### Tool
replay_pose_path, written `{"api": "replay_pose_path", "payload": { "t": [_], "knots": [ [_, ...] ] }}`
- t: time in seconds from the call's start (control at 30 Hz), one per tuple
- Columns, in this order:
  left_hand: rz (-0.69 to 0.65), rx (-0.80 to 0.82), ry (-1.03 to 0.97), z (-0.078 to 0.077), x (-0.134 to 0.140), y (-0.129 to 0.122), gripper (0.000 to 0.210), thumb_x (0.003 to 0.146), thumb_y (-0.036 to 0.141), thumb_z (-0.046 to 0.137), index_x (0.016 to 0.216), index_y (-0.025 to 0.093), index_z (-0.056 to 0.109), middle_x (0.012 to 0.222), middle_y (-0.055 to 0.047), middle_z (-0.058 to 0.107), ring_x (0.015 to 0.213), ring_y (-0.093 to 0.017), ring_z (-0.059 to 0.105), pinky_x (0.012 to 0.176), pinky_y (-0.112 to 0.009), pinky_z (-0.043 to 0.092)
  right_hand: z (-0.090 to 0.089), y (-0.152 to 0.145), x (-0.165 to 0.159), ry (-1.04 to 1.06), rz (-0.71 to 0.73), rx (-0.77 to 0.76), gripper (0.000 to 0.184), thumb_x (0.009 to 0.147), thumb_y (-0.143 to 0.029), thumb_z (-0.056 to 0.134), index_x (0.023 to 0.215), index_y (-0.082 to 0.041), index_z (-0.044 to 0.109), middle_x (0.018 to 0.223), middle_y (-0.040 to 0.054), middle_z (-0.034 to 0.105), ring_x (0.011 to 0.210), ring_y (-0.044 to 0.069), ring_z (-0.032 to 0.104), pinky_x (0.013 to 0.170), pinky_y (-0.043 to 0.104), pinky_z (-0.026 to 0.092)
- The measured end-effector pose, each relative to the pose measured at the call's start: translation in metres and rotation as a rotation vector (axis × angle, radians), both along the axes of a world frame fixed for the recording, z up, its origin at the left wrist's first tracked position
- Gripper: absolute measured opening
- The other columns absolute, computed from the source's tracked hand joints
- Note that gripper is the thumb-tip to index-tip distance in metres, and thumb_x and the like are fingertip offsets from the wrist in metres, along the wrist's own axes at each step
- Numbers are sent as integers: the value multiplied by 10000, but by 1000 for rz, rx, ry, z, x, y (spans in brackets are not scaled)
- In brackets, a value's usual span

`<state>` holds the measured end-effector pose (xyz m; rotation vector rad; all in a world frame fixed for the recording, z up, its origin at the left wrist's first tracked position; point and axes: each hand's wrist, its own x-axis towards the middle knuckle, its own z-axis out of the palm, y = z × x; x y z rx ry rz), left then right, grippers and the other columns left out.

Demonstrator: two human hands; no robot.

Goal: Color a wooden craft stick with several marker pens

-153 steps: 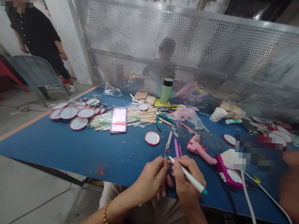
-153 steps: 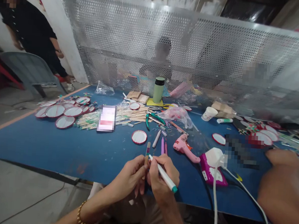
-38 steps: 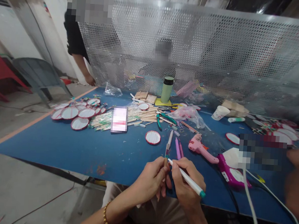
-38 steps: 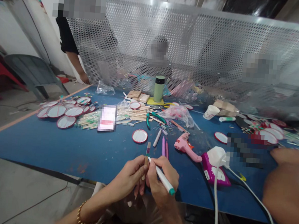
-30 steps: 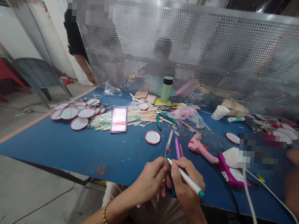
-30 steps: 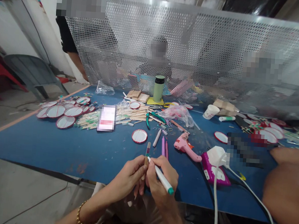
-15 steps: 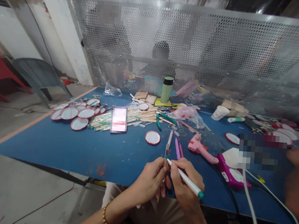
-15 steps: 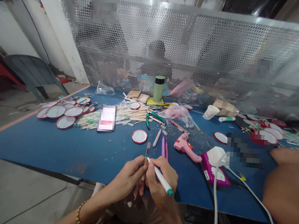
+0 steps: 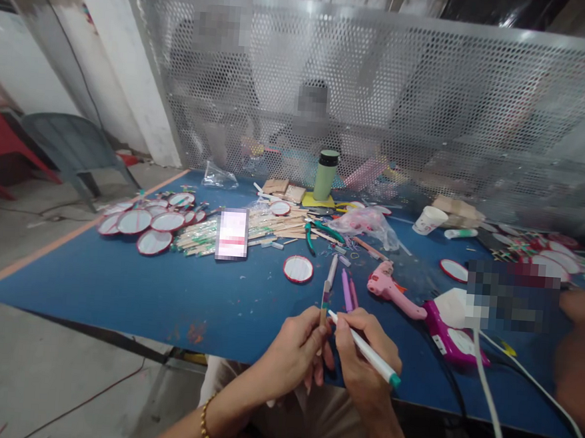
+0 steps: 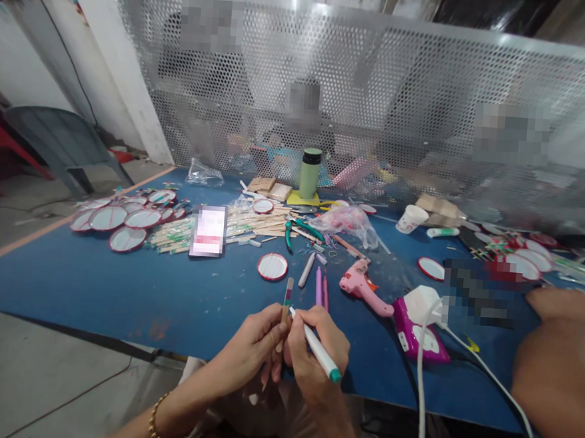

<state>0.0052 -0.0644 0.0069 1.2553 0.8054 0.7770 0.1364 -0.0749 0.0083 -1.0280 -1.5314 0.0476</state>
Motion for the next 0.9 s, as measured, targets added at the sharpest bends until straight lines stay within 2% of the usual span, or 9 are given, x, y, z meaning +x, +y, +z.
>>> {"api": "replay_pose_path", "payload": {
  "t": [0.9],
  "knots": [
    [-5,7,5,0,0,0,444,906,651,464,851,212,423,611,43,572,382,-76,524,326,-147,384,0,1,1,-46,-16,-19,148,899,-132,579,776,-185,641,642,-9,657,528,103,613,509,203,496]
  ]
}}
